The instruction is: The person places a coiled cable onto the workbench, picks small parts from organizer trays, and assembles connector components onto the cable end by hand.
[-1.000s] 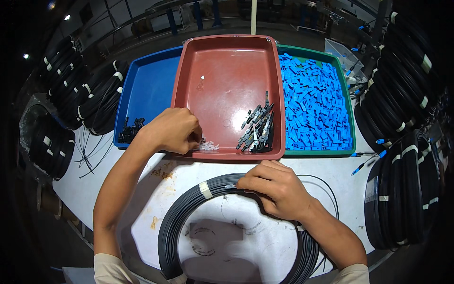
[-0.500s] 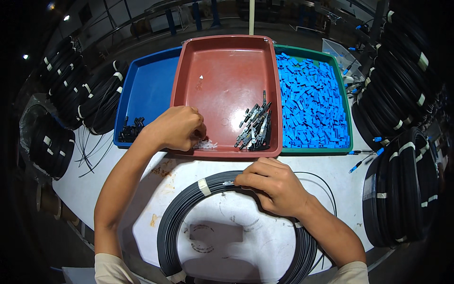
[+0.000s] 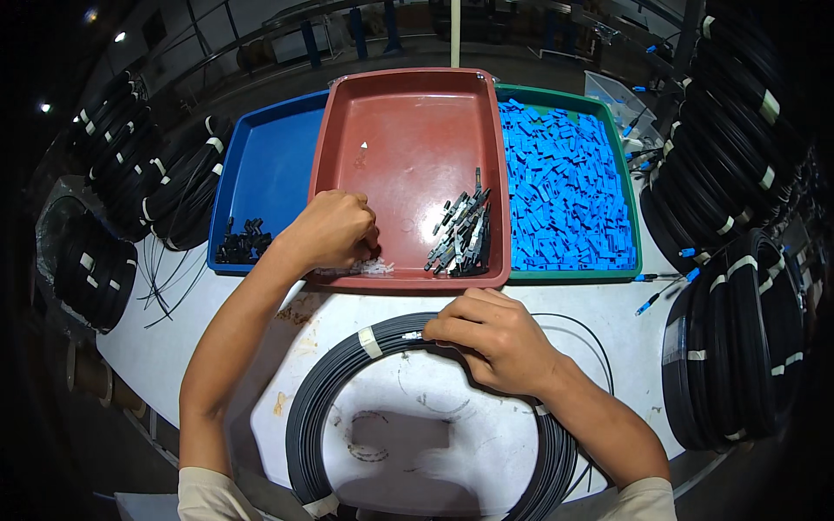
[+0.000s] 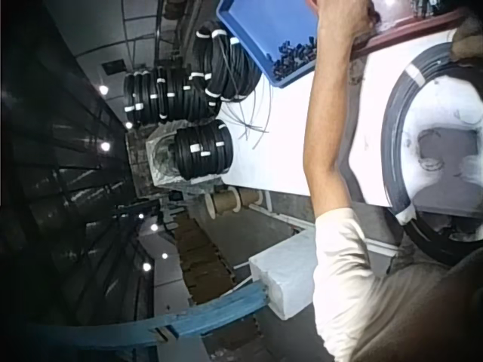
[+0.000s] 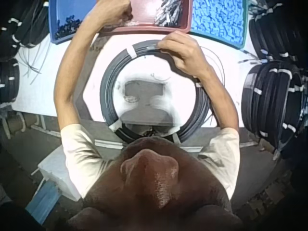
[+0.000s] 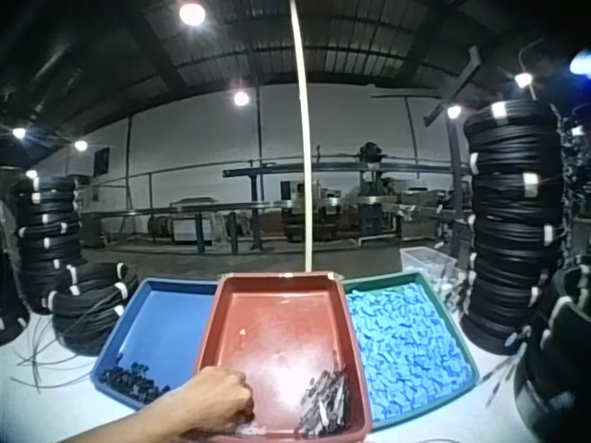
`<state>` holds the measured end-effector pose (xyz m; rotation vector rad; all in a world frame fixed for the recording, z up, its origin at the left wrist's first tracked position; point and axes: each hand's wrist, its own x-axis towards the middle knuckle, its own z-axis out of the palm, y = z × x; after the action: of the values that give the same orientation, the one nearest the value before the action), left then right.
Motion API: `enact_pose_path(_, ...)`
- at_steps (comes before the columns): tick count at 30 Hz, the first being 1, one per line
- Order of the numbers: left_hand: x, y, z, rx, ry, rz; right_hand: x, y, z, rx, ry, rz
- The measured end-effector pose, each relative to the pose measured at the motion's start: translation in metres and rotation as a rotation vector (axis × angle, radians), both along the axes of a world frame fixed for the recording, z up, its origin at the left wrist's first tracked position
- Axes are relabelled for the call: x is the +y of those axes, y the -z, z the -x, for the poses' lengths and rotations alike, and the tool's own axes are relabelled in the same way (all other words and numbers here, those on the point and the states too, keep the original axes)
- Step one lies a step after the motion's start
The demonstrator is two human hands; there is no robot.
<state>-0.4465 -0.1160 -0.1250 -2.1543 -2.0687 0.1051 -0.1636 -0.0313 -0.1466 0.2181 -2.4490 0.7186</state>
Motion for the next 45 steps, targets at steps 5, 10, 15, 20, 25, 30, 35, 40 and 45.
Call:
enact_pose_path(5, -0.001, 0.005, 0.005, 0.045, 0.124, -0.034, 0.000, 0.000, 0.000, 0.007, 0.001, -0.022)
enact_pose_path(10, -0.001, 0.002, 0.002, 0.116, 0.159, 0.005, 0.001, 0.002, 0.000, 0.015, -0.001, -0.019)
enact_pose_path(15, 0.000, 0.005, 0.004, 0.083, 0.216, 0.085, 0.000, 0.001, 0.000, 0.007, 0.000, -0.024)
enact_pose_path(20, -0.004, -0.007, 0.003, -0.048, 0.164, 0.097, 0.000, 0.000, 0.001, 0.009, 0.001, -0.033)
enact_pose_path(25, -0.008, -0.025, -0.004, -0.247, 0.009, 0.177, 0.001, 0.001, 0.000, 0.004, -0.002, -0.022)
enact_pose_path(30, 0.001, -0.005, -0.011, -0.515, 0.167, 0.098, 0.001, 0.001, -0.001, -0.006, 0.005, -0.020)
enact_pose_path(35, 0.003, 0.013, -0.015, -0.340, 0.301, 0.079, 0.000, 0.001, 0.000, 0.008, -0.002, -0.038)
enact_pose_path(40, 0.000, -0.006, -0.017, -0.002, 0.093, 0.215, 0.001, 0.004, 0.000, 0.014, -0.012, -0.030)
enact_pose_path(45, -0.014, -0.020, -0.011, -0.108, 0.035, 0.168, 0.001, 0.004, -0.003, 0.021, -0.014, -0.040)
